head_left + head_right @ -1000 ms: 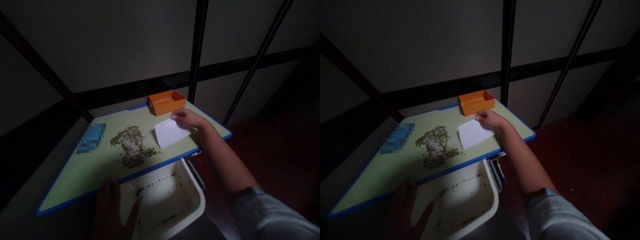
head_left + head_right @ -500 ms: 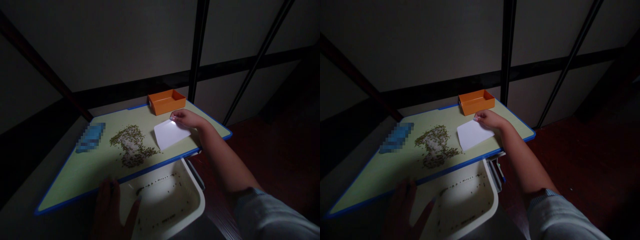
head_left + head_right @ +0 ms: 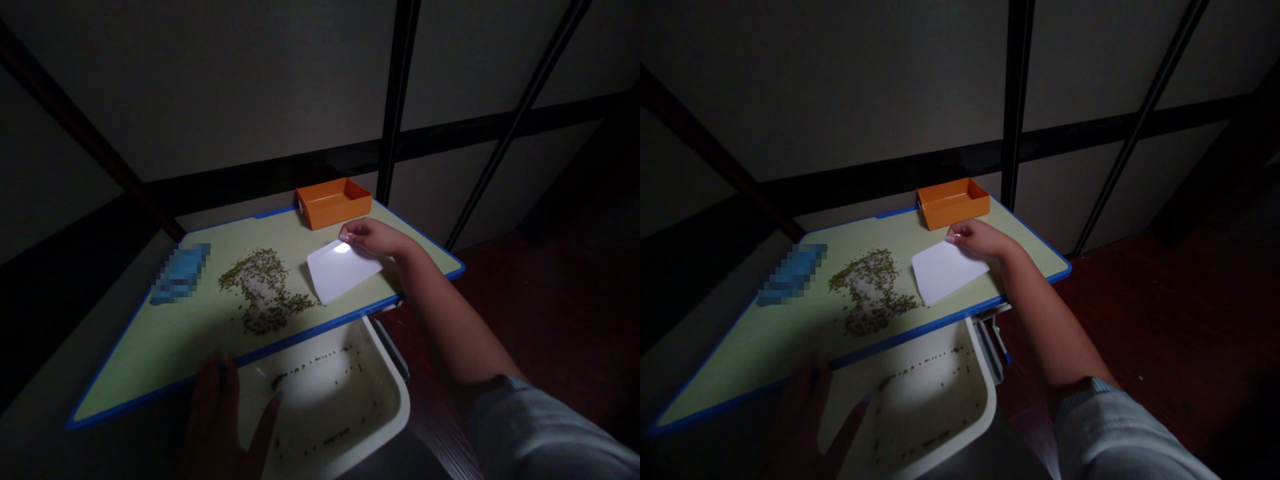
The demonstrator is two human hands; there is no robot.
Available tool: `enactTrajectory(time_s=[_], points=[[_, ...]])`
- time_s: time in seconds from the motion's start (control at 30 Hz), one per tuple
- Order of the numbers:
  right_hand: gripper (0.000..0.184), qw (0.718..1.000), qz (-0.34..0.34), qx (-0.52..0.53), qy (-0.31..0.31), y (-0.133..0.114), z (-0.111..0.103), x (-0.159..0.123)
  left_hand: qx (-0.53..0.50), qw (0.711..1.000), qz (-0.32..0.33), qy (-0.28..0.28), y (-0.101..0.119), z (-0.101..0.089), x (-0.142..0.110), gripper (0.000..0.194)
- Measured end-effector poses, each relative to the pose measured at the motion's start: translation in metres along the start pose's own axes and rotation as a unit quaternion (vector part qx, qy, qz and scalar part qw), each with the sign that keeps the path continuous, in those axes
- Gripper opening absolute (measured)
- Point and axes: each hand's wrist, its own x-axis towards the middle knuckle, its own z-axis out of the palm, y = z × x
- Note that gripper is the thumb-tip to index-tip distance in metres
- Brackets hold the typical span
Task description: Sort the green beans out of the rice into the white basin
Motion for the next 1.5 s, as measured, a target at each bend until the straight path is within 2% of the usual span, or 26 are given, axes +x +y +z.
enactTrajectory(time_s=[0.13, 0.33, 0.6, 0.8, 0.9, 1.17, 1.5], points=[[0.022, 1.0, 0.018, -0.002, 0.008, 0.0, -0.002, 0.0, -0.005, 1.0, -0.013, -0.012, 0.001, 0.0, 0.0, 0.092], [0.021, 0.997, 0.047, -0.009, 0.068, 0.002, -0.005, 0.001, -0.014, 0.999, -0.033, -0.035, 0.004, -0.005, 0.001, 0.094], [0.028, 0.999, 0.022, 0.029, 0.007, -0.001, 0.002, 0.001, -0.015, 0.999, -0.028, -0.025, 0.003, -0.001, 0.0, 0.088], [0.027, 0.999, 0.013, 0.035, 0.005, -0.001, 0.004, 0.0, -0.023, 0.999, -0.032, -0.026, 0.0, 0.001, -0.003, 0.083], [0.027, 0.999, 0.019, 0.035, 0.003, -0.001, 0.004, 0.0, -0.03, 0.998, -0.042, -0.044, 0.002, 0.0, -0.002, 0.085], [0.024, 0.999, 0.01, 0.033, 0.007, -0.001, 0.003, 0.0, -0.022, 0.998, -0.028, -0.049, 0.0, -0.001, -0.004, 0.08], [0.027, 1.0, 0.004, 0.027, -0.002, -0.001, 0.005, 0.001, -0.031, 0.999, -0.024, -0.02, -0.001, 0.003, -0.004, 0.08]])
